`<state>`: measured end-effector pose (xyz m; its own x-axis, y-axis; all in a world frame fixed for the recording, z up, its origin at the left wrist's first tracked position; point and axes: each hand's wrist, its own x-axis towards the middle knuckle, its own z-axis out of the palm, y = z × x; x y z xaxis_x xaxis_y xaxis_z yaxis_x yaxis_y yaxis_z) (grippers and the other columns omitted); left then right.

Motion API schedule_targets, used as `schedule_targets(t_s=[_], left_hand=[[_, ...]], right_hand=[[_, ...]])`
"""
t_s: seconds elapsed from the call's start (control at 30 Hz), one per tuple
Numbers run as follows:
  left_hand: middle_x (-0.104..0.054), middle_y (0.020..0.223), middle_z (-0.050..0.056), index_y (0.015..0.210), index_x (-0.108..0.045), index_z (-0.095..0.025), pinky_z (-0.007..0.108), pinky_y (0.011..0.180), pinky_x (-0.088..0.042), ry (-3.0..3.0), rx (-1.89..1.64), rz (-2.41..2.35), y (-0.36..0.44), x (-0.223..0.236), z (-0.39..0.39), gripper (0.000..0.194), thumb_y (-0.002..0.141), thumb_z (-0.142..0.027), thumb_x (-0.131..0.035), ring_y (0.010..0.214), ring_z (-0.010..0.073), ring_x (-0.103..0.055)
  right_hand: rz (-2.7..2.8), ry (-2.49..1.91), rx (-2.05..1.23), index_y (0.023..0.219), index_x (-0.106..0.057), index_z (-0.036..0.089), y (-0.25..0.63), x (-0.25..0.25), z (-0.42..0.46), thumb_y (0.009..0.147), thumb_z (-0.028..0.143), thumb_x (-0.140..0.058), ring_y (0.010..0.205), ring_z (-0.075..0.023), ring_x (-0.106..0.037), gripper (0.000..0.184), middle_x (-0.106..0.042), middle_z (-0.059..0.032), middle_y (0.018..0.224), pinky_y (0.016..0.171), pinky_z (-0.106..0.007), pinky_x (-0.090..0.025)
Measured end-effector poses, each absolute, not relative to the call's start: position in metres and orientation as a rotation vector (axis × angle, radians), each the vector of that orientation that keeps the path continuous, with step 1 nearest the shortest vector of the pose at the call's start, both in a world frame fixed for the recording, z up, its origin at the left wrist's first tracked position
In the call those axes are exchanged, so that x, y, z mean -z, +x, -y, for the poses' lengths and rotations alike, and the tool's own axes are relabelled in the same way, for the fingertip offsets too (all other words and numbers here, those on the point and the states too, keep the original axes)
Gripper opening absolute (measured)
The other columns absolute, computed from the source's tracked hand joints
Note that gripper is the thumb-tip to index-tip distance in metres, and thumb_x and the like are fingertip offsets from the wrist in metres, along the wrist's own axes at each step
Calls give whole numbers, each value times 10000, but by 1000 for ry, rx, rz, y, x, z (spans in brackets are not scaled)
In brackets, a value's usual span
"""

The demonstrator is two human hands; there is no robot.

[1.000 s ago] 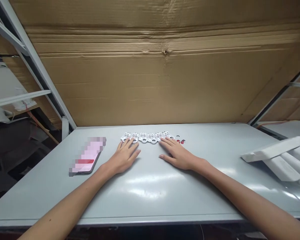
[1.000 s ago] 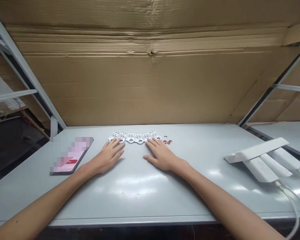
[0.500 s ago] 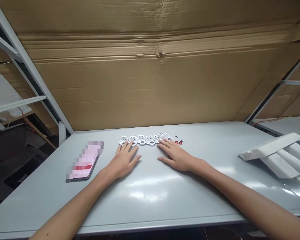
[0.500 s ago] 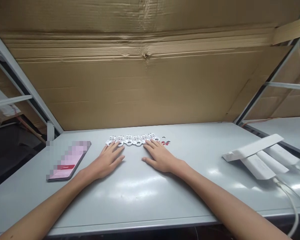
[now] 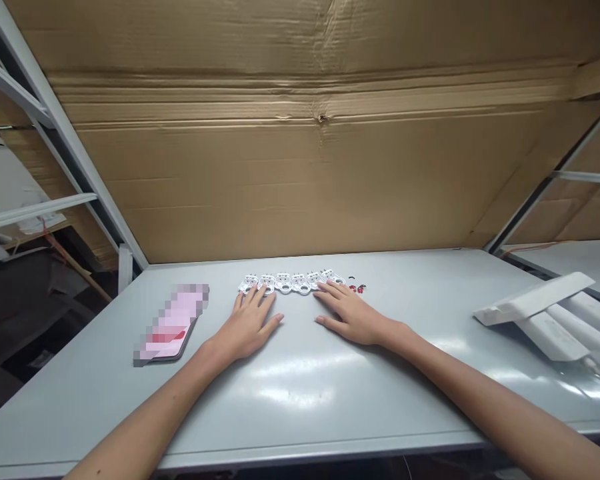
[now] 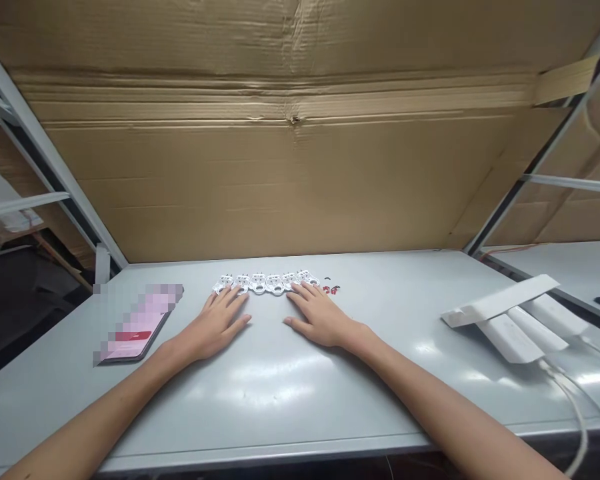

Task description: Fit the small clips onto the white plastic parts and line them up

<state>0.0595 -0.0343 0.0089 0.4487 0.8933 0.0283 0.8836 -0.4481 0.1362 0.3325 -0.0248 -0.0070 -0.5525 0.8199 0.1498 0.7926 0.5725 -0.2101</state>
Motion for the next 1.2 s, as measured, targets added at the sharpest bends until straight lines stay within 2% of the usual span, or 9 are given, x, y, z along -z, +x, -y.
schedule_targets(t_s=[0.47,0.77,0.87,1.03,1.2], left_hand=[[-227,1597,149,1475,-393,-165,576,1173,-130,2600,-154,-1598,57,-8,33,587,1006,-508,-308,1483,335,-138],[-240,1592,154,1467,-416,-183,578,1170,-130,2606,-135,-1605,59,-9,34,574,1007,-508,-307,1481,338,-147],[-238,1591,159,1465,-421,-177,581,1169,-130,2608,-120,-1611,60,-12,36,569,1008,-499,-312,1479,342,-151],[-222,1596,156,1469,-422,-175,567,1173,-134,2601,-96,-1618,61,-15,37,570,1012,-498,-314,1479,343,-146],[-245,1593,134,1462,-429,-193,570,1170,-157,2599,-146,-1615,59,-12,36,564,1006,-507,-321,1478,339,-159]], right_hand=[[2578,-1336,-178,1479,-406,130,332,7,23,948,638,-342,1469,-340,-216,738,-288,-165,1587,1185,-504,-204],[2567,-1328,-215,1472,-427,172,333,6,23,941,634,-372,1468,-357,-213,706,-293,-139,1590,1174,-525,-226],[2536,-1293,-215,1440,-468,179,334,6,23,941,613,-399,1452,-354,-258,665,-343,-141,1567,1163,-527,-254],[2401,-1222,-247,1329,-568,221,343,3,16,970,514,-401,1352,-296,-441,492,-523,-115,1436,1110,-474,-376],[2223,-1254,-227,1279,-598,232,361,-4,8,961,462,-420,1253,-301,-532,431,-578,-109,1369,1035,-471,-453]])
